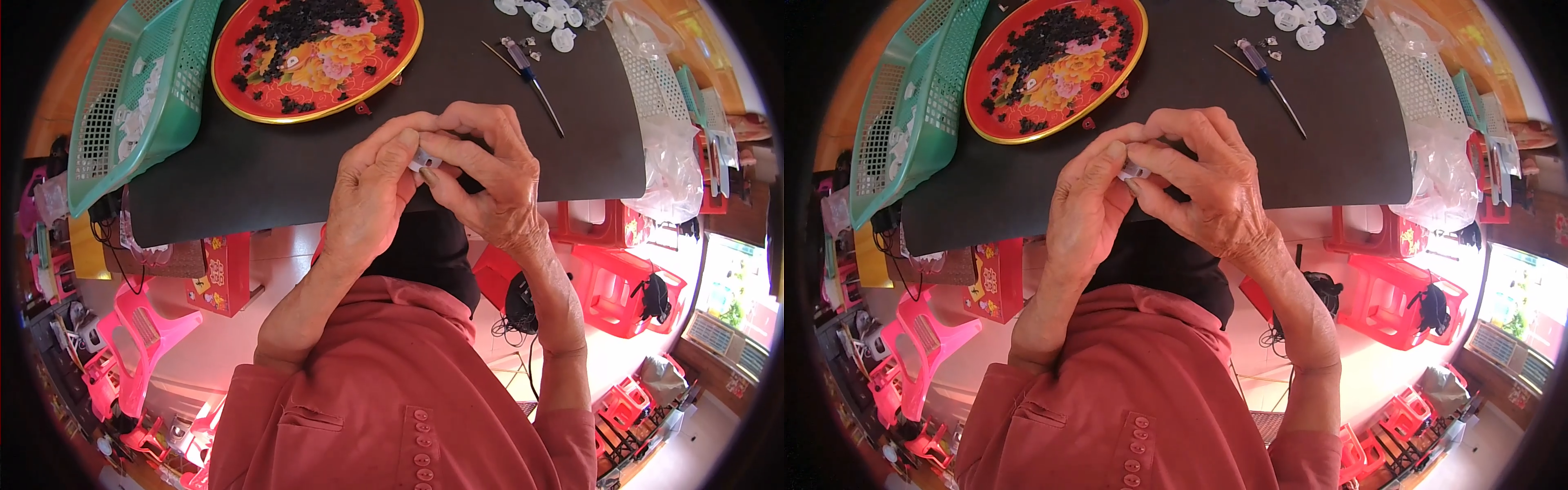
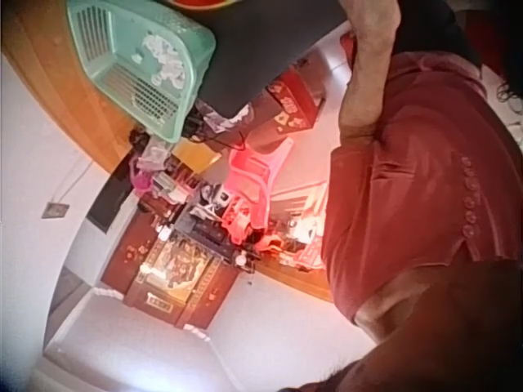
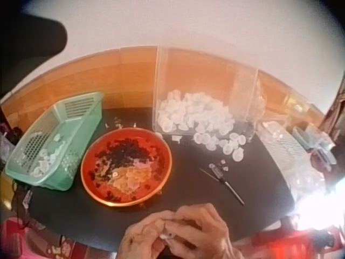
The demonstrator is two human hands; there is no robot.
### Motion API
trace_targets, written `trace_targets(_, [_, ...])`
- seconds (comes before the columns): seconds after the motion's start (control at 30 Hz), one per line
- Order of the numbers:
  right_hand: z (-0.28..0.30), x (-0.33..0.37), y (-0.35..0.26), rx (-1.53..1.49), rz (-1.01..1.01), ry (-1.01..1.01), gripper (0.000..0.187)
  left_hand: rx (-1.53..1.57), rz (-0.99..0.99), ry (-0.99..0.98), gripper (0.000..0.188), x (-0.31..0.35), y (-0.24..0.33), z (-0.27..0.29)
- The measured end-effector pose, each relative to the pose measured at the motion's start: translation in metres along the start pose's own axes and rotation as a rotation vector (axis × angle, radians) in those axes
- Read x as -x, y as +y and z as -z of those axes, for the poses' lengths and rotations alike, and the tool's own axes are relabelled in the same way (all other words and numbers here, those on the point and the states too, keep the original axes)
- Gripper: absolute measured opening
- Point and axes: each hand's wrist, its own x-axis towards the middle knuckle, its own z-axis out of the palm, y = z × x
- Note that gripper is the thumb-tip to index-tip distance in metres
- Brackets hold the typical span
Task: The person assembles small electronic components into plastic housings by hand, taking electronic contacts and black components from a component tray and securing them into the housings with a screwdriver.
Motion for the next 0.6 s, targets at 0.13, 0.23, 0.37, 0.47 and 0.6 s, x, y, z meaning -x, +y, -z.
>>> trace_targets(0.13, [0.004,0.001,-0.005,-0.092,-0.112,-0.001,0.031,0.004,-0.039,-0.007,0.029,-0.003,-0.004,0.005])
trace_targets(0.23, [0.010,-0.002,-0.006,-0.167,-0.180,0.057,0.030,0.046,-0.046,-0.011,0.031,-0.003,-0.002,0.002])
trace_targets(0.37, [0.011,0.002,-0.003,-0.296,-0.396,0.079,0.021,0.076,-0.031,-0.036,0.036,-0.005,0.001,0.004])
trace_targets(0.47, [0.010,0.003,0.002,-0.297,-0.434,0.103,0.020,0.120,-0.020,-0.049,0.041,-0.005,0.001,0.004])
trace_targets(0.6, [0.005,0.004,0.004,-0.288,-0.363,0.104,0.017,0.139,-0.023,-0.041,0.044,-0.008,0.001,0.005])
